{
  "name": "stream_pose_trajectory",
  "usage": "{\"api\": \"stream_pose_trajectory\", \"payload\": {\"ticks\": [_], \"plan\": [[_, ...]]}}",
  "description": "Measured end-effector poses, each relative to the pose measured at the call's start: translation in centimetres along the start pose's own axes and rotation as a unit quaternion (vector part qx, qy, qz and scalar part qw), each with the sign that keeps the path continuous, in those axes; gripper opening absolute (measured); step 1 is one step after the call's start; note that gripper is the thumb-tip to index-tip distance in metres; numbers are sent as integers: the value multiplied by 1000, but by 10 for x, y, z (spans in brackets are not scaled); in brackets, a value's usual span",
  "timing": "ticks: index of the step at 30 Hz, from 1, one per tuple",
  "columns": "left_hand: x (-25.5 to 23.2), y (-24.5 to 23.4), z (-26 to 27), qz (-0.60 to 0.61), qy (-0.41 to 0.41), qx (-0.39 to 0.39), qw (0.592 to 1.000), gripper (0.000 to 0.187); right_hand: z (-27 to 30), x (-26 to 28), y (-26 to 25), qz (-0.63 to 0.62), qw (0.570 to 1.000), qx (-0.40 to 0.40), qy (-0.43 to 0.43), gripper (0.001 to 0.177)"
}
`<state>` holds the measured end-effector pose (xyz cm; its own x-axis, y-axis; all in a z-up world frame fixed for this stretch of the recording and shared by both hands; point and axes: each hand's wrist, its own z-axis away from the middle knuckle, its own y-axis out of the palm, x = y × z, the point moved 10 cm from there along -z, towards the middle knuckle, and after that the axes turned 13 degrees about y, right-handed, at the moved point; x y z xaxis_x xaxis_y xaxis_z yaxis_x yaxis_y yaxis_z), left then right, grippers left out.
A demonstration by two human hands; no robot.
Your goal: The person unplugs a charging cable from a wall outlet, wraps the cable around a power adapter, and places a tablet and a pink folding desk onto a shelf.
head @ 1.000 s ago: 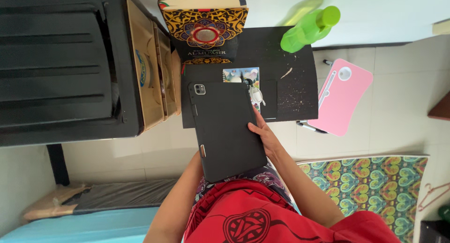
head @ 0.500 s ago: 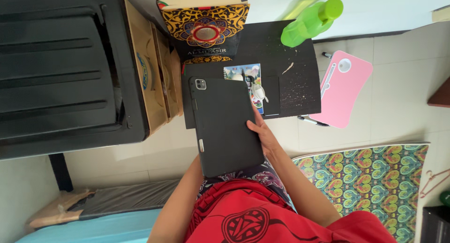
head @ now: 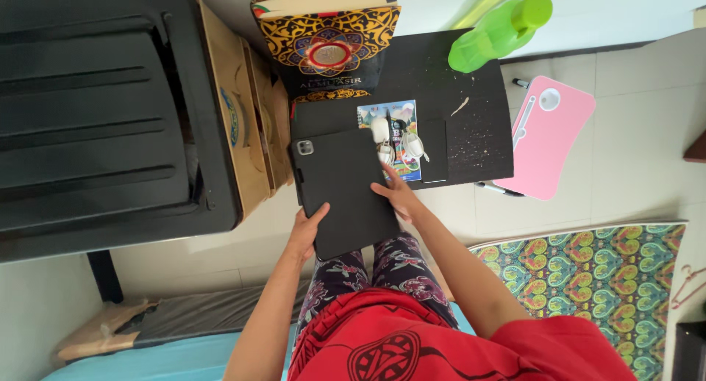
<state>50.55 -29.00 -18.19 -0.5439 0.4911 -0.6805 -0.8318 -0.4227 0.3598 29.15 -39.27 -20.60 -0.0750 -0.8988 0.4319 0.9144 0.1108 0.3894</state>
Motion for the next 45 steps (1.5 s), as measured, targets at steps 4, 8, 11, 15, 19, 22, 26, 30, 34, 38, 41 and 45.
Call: {"api": "stream_pose_trajectory", "payload": {"ticks": [4,8,11,15,19,22,26,30,34,38,41,45], "plan": [[-10,-24,-17,-53,27,-68,996,46,-66,-42,-34,236,962,-135,-27,63],[-22,-37,-51,-127,65,-84,986,49,-81,-90,-59,206,967,-149,-34,58],[-21,-45,-78,-161,51,-88,982,51,-74,-117,-69,220,966,-134,-25,44],[-18,-47,-104,-179,82,-72,978,54,-52,-136,-82,200,975,-97,-16,42],[-9,-76,-129,-354,68,-135,923,82,-38,-149,-107,195,971,-128,51,44],[7,-98,-149,-430,28,-131,893,97,-24,-152,-123,202,961,-180,48,42],[9,-97,-165,-493,23,-80,866,99,-12,-154,-134,198,957,-208,26,42],[-2,-88,-167,-527,-10,-36,849,99,-8,-159,-136,176,958,-226,18,41],[-6,-74,-164,-543,-25,-13,840,97,3,-169,-137,115,965,-236,0,41],[2,-50,-156,-585,114,12,803,100,26,-184,-151,64,962,-263,22,41],[24,-31,-141,-607,145,23,781,94,49,-194,-170,28,956,-289,34,42],[61,7,-119,-619,107,65,775,87,86,-203,-200,-19,944,-329,22,40]]}}
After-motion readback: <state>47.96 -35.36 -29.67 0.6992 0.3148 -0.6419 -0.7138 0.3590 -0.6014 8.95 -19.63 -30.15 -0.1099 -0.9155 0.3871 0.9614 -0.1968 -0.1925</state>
